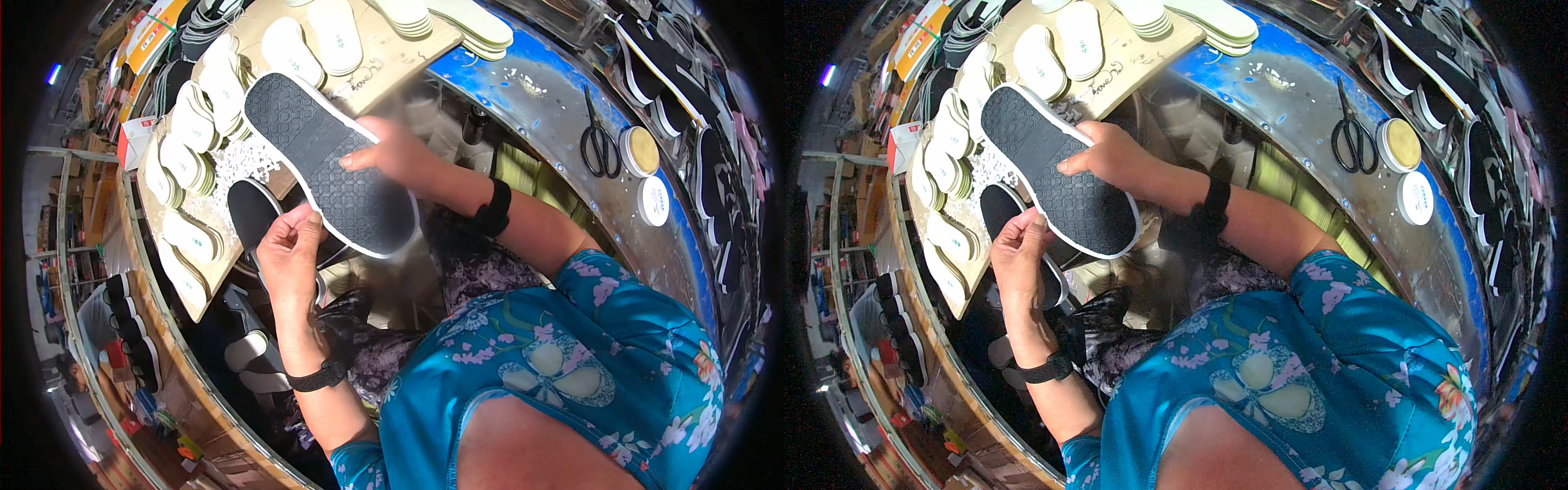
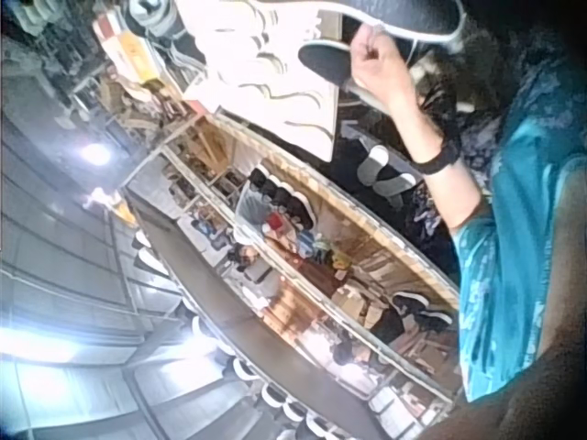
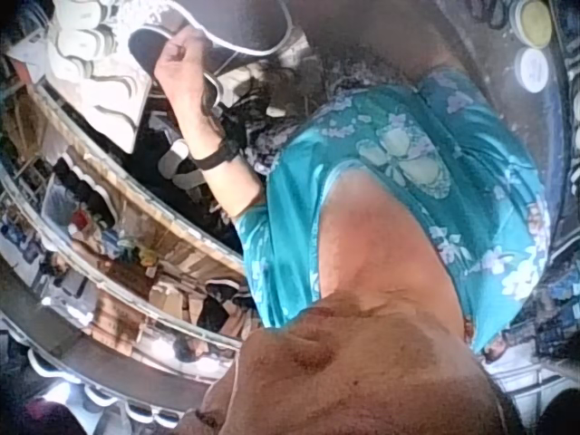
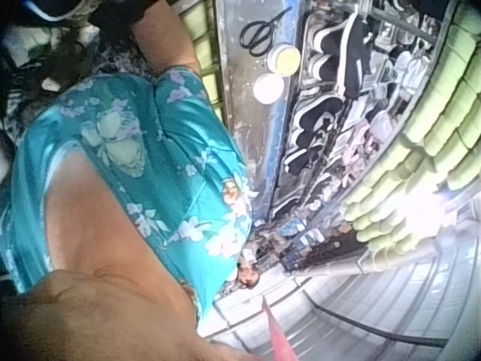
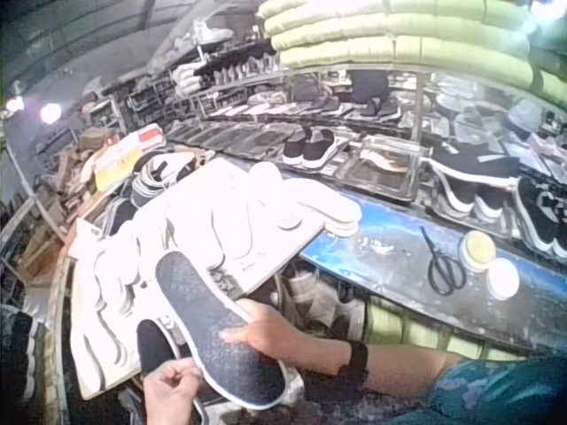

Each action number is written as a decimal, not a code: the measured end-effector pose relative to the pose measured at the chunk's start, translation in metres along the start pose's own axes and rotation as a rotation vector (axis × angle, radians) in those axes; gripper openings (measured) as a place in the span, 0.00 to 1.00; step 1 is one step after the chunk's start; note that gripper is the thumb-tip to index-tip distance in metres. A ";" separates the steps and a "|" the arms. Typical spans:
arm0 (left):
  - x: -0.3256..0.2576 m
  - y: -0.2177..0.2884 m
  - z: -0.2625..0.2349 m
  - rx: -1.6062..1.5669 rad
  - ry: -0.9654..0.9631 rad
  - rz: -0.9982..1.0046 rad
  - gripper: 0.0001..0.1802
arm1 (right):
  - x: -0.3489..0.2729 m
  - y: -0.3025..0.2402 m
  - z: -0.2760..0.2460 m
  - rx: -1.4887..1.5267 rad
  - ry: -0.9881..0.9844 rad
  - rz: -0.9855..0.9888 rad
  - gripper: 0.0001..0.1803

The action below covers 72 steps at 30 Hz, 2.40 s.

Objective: The person is inserting insoles and trimming excess material or threads from a pair of black shoes using scissors at a workstation.

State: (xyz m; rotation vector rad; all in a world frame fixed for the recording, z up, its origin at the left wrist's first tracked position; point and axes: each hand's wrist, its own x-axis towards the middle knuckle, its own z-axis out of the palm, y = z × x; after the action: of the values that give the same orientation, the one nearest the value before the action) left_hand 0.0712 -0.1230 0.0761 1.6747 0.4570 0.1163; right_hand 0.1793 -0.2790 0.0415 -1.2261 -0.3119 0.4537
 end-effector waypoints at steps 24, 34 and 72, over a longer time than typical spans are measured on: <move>-0.002 -0.002 0.013 0.013 0.090 0.112 0.07 | -0.009 -0.007 -0.003 -0.086 0.015 -0.063 0.21; -0.008 -0.001 0.016 0.097 0.067 0.241 0.05 | -0.005 -0.002 -0.007 -0.023 0.040 -0.089 0.20; -0.012 0.007 0.019 0.503 0.112 0.403 0.03 | -0.030 -0.019 0.007 -0.425 0.226 -0.460 0.22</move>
State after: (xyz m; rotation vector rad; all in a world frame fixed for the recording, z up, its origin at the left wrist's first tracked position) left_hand 0.0685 -0.1455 0.0821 2.2505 0.2339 0.4208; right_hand 0.1531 -0.2929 0.0620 -1.5476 -0.4965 -0.1591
